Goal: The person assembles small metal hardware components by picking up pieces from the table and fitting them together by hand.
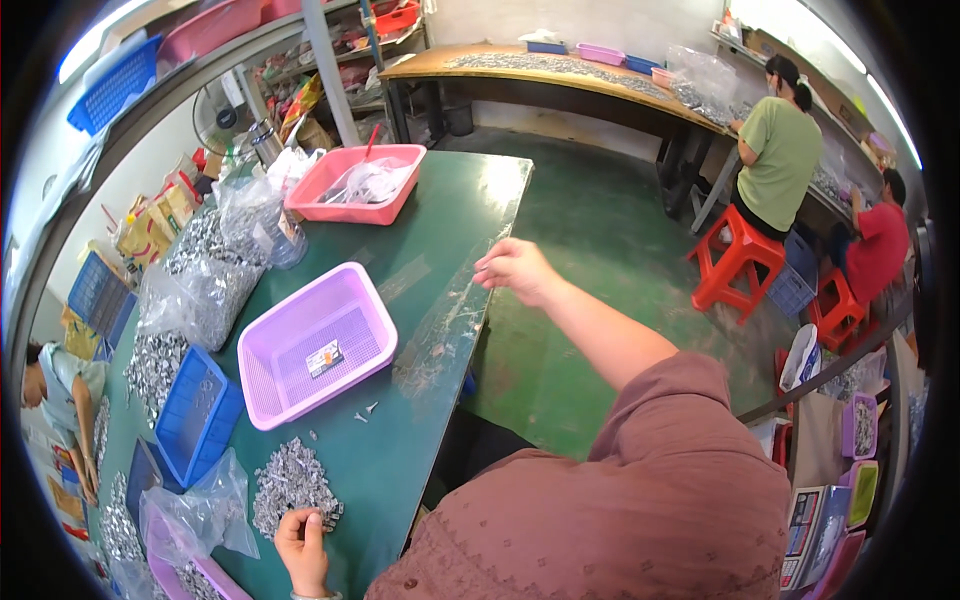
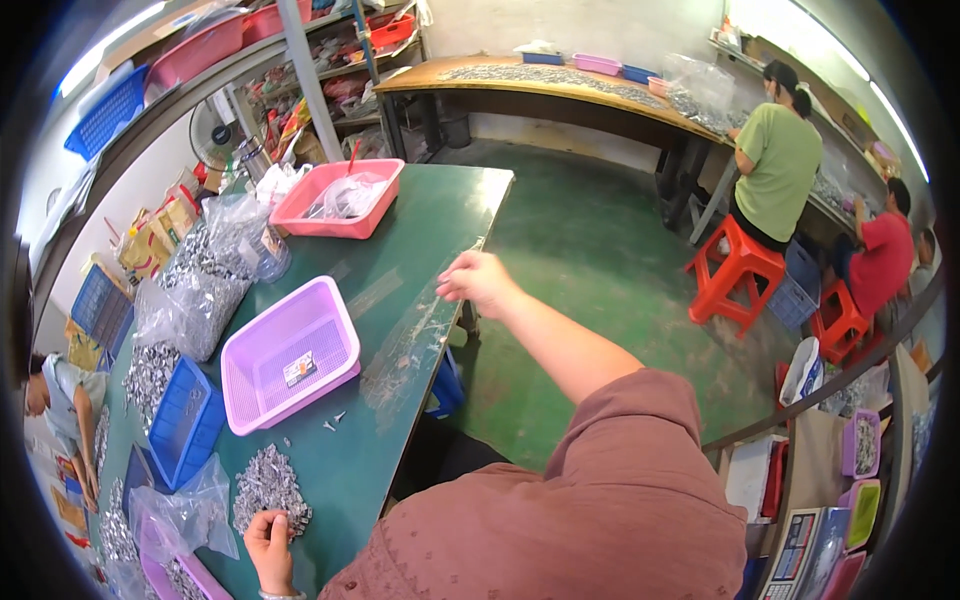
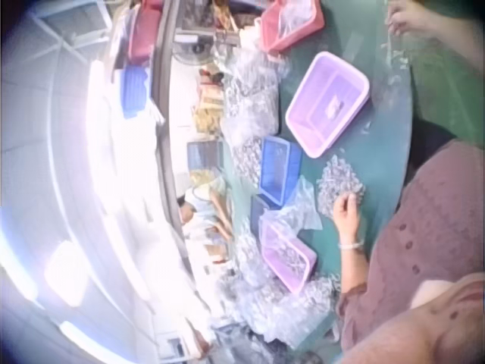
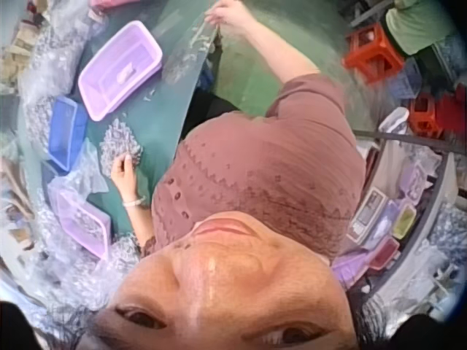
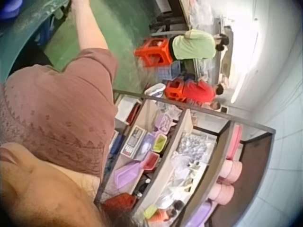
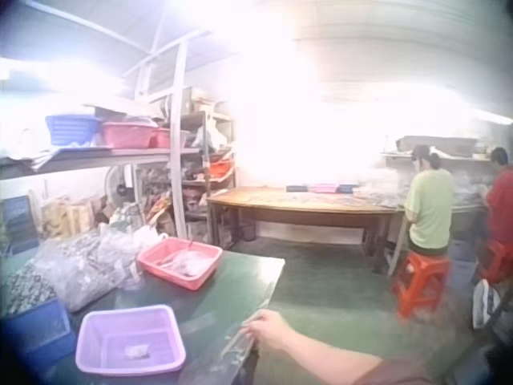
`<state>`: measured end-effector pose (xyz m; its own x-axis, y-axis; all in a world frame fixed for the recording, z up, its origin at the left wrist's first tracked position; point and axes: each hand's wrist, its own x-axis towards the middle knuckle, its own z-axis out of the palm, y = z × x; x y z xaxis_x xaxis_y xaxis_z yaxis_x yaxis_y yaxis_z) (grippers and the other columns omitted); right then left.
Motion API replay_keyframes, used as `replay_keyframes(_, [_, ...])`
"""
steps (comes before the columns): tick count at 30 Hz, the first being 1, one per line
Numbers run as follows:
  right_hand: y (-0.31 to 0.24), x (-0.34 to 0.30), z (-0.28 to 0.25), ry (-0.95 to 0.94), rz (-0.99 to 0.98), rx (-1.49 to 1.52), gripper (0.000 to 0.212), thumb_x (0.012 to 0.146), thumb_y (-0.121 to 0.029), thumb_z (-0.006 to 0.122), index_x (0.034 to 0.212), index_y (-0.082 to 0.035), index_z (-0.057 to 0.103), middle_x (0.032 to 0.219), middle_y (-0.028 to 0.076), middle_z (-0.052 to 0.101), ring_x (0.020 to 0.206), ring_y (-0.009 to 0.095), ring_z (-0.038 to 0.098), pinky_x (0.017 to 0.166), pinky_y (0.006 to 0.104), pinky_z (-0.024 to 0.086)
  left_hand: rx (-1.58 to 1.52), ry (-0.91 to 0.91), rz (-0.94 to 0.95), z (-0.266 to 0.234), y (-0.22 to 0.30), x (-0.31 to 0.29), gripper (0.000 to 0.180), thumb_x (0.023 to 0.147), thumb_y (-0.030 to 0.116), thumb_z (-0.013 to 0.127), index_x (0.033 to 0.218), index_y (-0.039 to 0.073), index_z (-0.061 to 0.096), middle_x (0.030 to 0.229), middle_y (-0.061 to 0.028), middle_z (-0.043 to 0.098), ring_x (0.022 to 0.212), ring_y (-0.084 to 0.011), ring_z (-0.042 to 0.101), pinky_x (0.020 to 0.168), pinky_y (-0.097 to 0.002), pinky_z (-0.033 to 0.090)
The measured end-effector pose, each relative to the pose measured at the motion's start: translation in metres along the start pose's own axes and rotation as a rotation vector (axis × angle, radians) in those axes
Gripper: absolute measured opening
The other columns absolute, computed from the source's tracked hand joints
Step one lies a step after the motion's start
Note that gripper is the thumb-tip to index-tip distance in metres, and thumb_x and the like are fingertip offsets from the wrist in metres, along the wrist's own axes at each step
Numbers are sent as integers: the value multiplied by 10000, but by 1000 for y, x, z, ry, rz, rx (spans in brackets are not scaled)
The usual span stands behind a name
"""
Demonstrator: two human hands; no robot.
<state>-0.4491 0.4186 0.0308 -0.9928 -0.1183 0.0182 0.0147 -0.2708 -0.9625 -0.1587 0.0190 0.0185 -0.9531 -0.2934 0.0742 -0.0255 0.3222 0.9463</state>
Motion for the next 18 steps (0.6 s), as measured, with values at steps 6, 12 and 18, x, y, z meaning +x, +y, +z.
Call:
replay_keyframes(6, [38, -28, -139, 376, 0, 370, 225, 692, 89, 465, 881, -25, 508, 773, 125, 565, 657, 230, 558, 519, 312, 464, 172, -12, -93, 1, 38, 9, 142, 859, 126, 548, 831, -6, 590, 741, -29, 573, 658, -91, 515, 600, -225, 431])
replay_keyframes(12, [216, -124, -232, 585, 359, 711, 92, 672, 4, 438, 709, -9, 521, 635, 135, 537, 583, 276, 543, 522, 363, 487, 184, -155, -206, 22, 58, 31, 121, 864, 131, 550, 848, 25, 606, 736, 2, 563, 643, -70, 496, 579, -198, 415])
replay_keyframes(18, [357, -231, -239, 1051, 1206, 546, 194, 794, -185, 438, 752, -7, 504, 727, 167, 514, 590, 299, 520, 521, 440, 458, 137, -136, -252, 23, 57, 35, 92, 861, 101, 555, 902, 31, 600, 736, 12, 561, 644, -54, 495, 577, -176, 419])
